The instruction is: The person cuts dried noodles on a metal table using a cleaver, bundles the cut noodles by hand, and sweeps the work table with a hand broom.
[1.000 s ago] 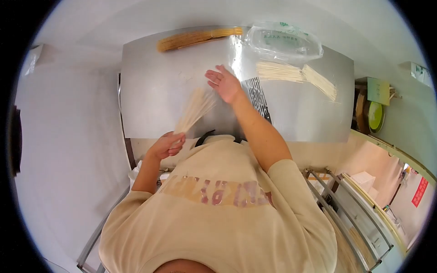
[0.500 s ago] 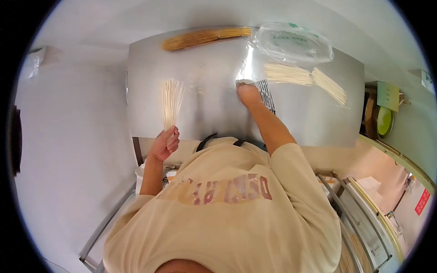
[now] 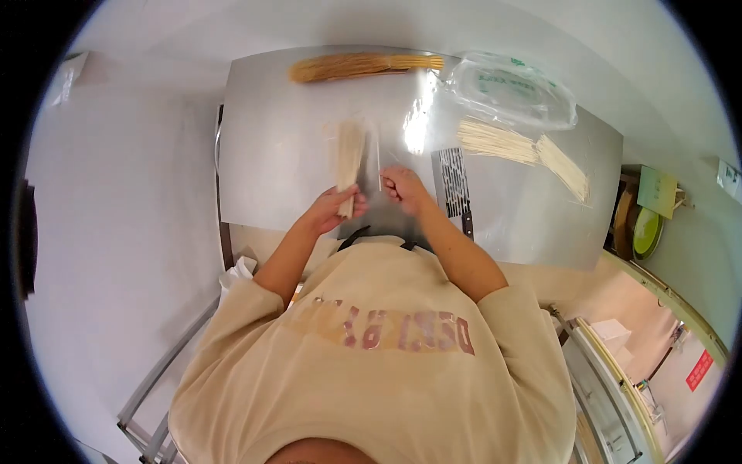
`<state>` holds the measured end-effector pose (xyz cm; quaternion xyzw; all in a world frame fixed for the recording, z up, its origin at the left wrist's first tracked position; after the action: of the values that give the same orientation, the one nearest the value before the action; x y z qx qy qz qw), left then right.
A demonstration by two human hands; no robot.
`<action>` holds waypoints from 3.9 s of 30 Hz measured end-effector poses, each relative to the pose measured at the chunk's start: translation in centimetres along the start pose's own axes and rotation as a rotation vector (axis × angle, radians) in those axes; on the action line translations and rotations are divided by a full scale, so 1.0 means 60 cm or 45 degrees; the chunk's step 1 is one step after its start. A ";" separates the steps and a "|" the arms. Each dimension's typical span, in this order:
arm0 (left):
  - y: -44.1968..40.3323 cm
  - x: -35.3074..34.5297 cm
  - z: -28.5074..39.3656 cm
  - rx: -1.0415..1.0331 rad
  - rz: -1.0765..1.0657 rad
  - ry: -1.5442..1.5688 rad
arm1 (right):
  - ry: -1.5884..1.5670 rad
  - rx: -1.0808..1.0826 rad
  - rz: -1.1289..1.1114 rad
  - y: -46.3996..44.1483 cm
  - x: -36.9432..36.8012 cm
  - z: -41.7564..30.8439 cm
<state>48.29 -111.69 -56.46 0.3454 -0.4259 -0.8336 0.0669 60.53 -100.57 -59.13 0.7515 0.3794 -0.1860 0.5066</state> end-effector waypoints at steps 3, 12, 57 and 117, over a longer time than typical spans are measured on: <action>-0.036 -0.045 -0.006 0.031 -0.110 0.120 | 0.120 0.055 0.228 0.021 -0.028 0.006; -0.048 -0.016 -0.013 -0.102 -0.148 0.122 | 0.234 0.216 0.422 0.031 0.023 -0.006; 0.075 -0.257 0.142 0.066 -1.039 -0.020 | -0.594 0.702 -0.515 0.125 -0.178 -0.291; 0.125 -0.118 0.187 -0.901 0.322 -1.343 | 0.333 0.395 0.294 0.083 -0.172 -0.128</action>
<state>45.18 -106.09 -42.64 -0.2061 -0.1387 -0.9670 0.0562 56.88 -98.58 -45.99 0.8766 0.3202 -0.0838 0.3494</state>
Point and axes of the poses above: each hand's wrist, its own y-axis away from the middle knuckle, its own x-axis out of the back of the hand, z = x × y, the point moved 9 cm from there along -y, towards the middle knuckle, and after that the axes turned 8 degrees about -z, right-handed, at the moved point
